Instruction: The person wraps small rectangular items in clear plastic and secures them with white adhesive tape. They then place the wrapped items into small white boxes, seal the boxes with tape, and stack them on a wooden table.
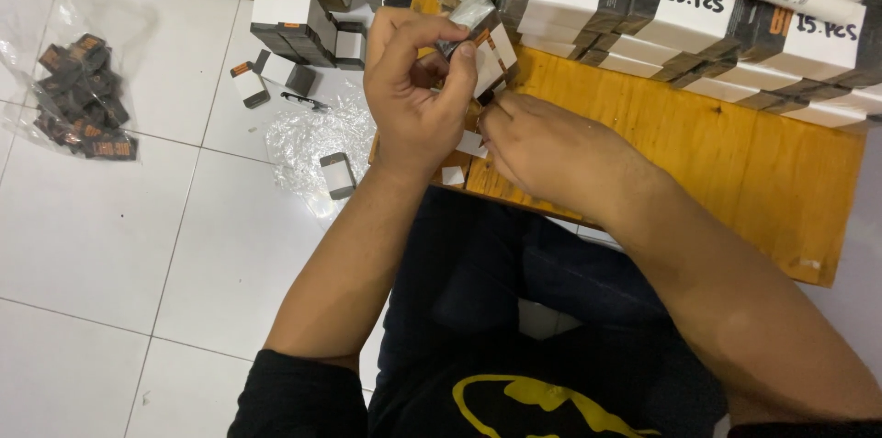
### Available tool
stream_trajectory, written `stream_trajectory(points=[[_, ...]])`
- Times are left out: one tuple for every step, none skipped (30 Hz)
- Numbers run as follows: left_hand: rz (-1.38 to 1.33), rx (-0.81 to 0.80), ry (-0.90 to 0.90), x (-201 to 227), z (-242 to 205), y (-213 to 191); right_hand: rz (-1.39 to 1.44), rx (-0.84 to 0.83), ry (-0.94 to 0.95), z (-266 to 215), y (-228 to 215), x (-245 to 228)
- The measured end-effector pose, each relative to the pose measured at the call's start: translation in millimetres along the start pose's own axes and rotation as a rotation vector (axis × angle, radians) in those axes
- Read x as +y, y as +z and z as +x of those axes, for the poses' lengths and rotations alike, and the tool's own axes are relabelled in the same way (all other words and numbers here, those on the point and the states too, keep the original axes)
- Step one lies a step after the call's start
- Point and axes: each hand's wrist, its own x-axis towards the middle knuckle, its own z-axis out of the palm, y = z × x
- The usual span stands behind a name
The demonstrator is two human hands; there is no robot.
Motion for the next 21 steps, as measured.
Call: stream_trajectory(points=[[-0.001,0.002,0.0,0,0,0,-0.002,-0.001,0.0,0,0,0],[-0.007,0.001,0.001,-1,0,0,0.02,-0.006,0.014,-1,0,1],[-0.012,0.0,0.002,-1,0,0,0.042,-0.011,0.028,-1,0,1],[-0.014,0.001,0.002,-1,0,1,0.041,-0.011,0.029,-2,-2,0],[-0.01,0.004,-0.003,0,0,1,0.119,-0.018,0.075,-4,-5,0],[-0.005,0.008,-0.008,0,0,1,0.198,-0.025,0.121,-5,-7,-1],[-0.006,0.009,-0.008,0,0,1,0.196,-0.025,0.121,-6,-14,-4],[-0.013,0.006,-0.014,0,0,1,0.251,-0.063,0.188,-8,-21,-7],[-0.02,0.003,-0.02,1,0,0,0.305,-0.102,0.256,-10,-29,-11],[-0.02,0.004,-0.019,1,0,0,0.304,-0.102,0.255,-9,-23,-8],[-0.021,0.005,-0.017,1,0,0,0.255,-0.051,0.187,-9,-17,-5],[-0.022,0.004,-0.015,2,-1,1,0.207,-0.001,0.121,-9,-11,-1],[-0.023,0.003,-0.015,2,-1,1,0.207,0.0,0.122,-10,-9,0],[-0.018,-0.001,-0.01,2,-1,0,0.231,0.07,0.052,-10,-7,2],[-0.013,-0.005,-0.006,2,-1,0,0.254,0.14,-0.019,-10,-5,4],[-0.014,-0.006,-0.005,1,-1,0,0.254,0.14,-0.018,-10,-4,4],[-0.008,-0.003,-0.002,1,-1,0,0.243,0.159,-0.032,-10,-3,4],[-0.002,-0.001,0.0,1,-1,1,0.233,0.178,-0.046,-9,-2,5],[-0.003,-0.001,0.0,1,-1,1,0.233,0.178,-0.045,-10,-1,4],[-0.023,-0.006,-0.006,1,-1,1,0.235,0.204,-0.056,-11,0,4],[-0.043,-0.01,-0.013,1,-2,1,0.238,0.23,-0.067,-11,0,3]])
